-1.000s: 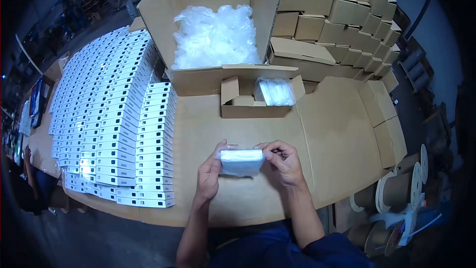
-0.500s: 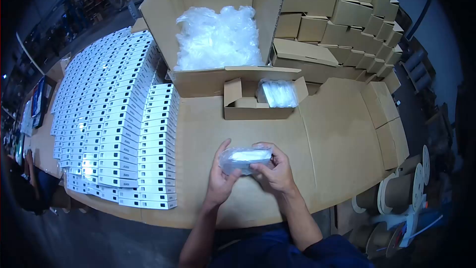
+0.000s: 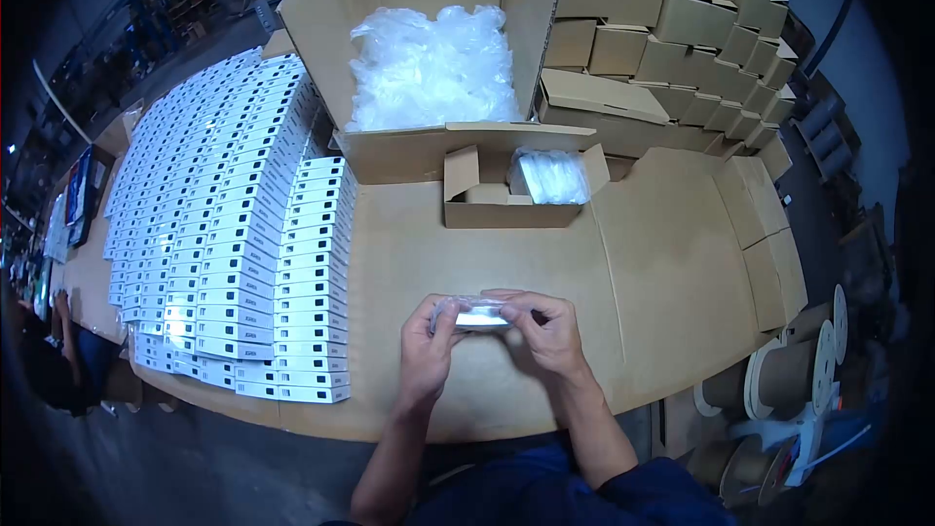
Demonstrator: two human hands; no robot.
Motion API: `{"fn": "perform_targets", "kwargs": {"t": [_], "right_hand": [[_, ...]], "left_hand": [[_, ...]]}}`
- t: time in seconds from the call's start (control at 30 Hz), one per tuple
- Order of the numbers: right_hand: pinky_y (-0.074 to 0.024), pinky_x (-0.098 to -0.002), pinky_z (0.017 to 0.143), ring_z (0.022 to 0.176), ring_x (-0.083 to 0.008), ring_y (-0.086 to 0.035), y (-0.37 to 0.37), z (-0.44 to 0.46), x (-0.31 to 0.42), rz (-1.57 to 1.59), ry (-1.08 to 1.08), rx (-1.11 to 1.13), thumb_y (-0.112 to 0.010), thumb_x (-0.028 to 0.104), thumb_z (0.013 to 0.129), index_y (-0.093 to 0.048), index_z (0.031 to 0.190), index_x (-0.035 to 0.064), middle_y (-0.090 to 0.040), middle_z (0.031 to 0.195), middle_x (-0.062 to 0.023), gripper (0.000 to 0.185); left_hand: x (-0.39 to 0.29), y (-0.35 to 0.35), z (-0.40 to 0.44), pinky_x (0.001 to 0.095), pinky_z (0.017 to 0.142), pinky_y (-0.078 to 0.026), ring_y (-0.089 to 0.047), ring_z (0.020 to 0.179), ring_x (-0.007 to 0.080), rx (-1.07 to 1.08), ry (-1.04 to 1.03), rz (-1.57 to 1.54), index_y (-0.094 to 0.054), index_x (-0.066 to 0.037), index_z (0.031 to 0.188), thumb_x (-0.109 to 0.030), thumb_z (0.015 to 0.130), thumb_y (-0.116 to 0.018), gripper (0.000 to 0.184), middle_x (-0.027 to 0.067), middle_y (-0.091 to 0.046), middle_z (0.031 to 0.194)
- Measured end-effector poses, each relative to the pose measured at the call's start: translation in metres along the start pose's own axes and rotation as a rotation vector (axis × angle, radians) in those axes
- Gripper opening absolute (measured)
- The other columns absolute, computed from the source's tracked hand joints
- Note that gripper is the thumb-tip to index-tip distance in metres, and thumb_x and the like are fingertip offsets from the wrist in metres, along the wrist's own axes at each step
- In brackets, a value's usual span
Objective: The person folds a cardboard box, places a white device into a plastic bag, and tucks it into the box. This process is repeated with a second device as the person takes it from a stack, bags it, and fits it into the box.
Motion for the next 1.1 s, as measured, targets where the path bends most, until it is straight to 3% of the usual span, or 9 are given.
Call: {"fn": "perform_targets", "kwargs": {"t": [0.13,0.17,0.27,0.4,0.53,0.77,0.87,0.97,1.1], "right_hand": [[-0.0545,-0.0288,0.09,0.108,-0.0177,-0.068,0.011,0.0,0.003,0.08,-0.019,-0.232,-0.062,0.014,0.104,-0.073,0.116,-0.0043,-0.075,0.116,-0.0158,0.024],[-0.053,-0.0325,0.097,0.116,-0.0223,-0.066,0.01,-0.001,0.01,0.19,0.039,-0.231,-0.065,0.012,0.102,-0.071,0.123,-0.0025,-0.073,0.12,-0.0179,0.026],[-0.0508,-0.0364,0.102,0.122,-0.0266,-0.064,0.002,-0.005,0.048,-0.128,0.423,-0.031,-0.069,0.008,0.097,-0.074,0.12,0.0009,-0.072,0.122,-0.0197,0.025],[-0.0534,-0.0361,0.095,0.11,-0.0289,-0.069,-0.009,-0.004,0.031,-0.357,0.257,0.185,-0.077,0.002,0.085,-0.078,0.114,0.0069,-0.074,0.115,-0.0172,0.03],[-0.0542,-0.0368,0.088,0.098,-0.0277,-0.07,-0.001,0.003,0.027,-0.374,0.171,0.13,-0.08,0.001,0.08,-0.078,0.115,0.0076,-0.077,0.106,-0.0138,0.035],[-0.0502,-0.0404,0.102,0.115,-0.0314,-0.068,0.009,0.007,0.019,-0.293,0.08,0.13,-0.082,0.002,0.079,-0.075,0.116,0.0037,-0.075,0.116,-0.0152,0.037],[-0.0489,-0.0424,0.106,0.122,-0.034,-0.065,0.009,0.006,0.016,-0.282,0.128,0.163,-0.082,0.004,0.079,-0.075,0.117,0.005,-0.073,0.122,-0.0145,0.038],[-0.0497,-0.0456,0.103,0.119,-0.038,-0.065,0.006,0.006,0.051,-0.498,0.381,0.142,-0.082,0.006,0.078,-0.075,0.117,0.0054,-0.074,0.119,-0.0136,0.04],[-0.0526,-0.0436,0.095,0.107,-0.0346,-0.068,0.004,0.002,0.075,-0.758,0.375,0.119,-0.082,0.007,0.078,-0.074,0.113,0.0039,-0.075,0.11,-0.013,0.036]], "left_hand": [[0.005,0.003,0.003,0.0338,0.084,-0.063,-0.069,0.094,0.0149,-0.102,0.0,0.029,-0.06,0.0,0.104,-0.019,0.11,-0.051,0.021,0.0088,-0.068,0.101],[0.006,0.003,0.005,0.0331,0.081,-0.063,-0.069,0.092,0.014,-0.128,0.017,-0.008,-0.058,-0.002,0.102,-0.021,0.11,-0.051,0.022,0.0082,-0.067,0.1],[0.007,0.009,0.01,0.0332,0.081,-0.063,-0.069,0.091,0.0142,-0.138,0.009,0.004,-0.057,-0.002,0.103,-0.022,0.11,-0.05,0.023,0.0084,-0.067,0.101],[0.008,0.006,0.012,0.0343,0.082,-0.063,-0.069,0.091,0.0153,-0.109,0.013,0.043,-0.057,-0.003,0.103,-0.025,0.112,-0.047,0.026,0.0085,-0.067,0.102],[0.019,0.01,0.011,0.0387,0.084,-0.064,-0.071,0.098,0.0209,-0.067,0.065,0.008,-0.055,-0.003,0.113,-0.026,0.113,-0.042,0.027,0.0122,-0.067,0.109],[-0.026,-0.02,0.0,0.0363,0.093,-0.061,-0.062,0.121,0.0237,0.142,-0.02,0.092,-0.052,-0.001,0.14,-0.008,0.104,-0.058,0.038,0.016,-0.056,0.135],[-0.022,-0.021,0.002,0.0336,0.095,-0.058,-0.058,0.126,0.0236,0.228,-0.11,0.337,-0.058,-0.001,0.138,0.0,0.097,-0.067,0.043,0.0146,-0.05,0.144],[-0.021,-0.023,0.007,0.0324,0.095,-0.061,-0.058,0.126,0.0243,0.312,-0.108,0.45,-0.066,0.004,0.123,0.0,0.097,-0.066,0.027,0.0147,-0.051,0.145],[-0.025,-0.032,0.015,0.0333,0.095,-0.057,-0.058,0.125,0.0229,0.391,-0.134,0.616,-0.067,0.004,0.121,-0.004,0.097,-0.067,0.025,0.0153,-0.056,0.141]]}}
Point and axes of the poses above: each hand's wrist, its own z-axis towards the middle knuckle, its own y-axis out of the back of the hand, x = y × z, the point moved 10 cm from there along z, towards the middle knuckle
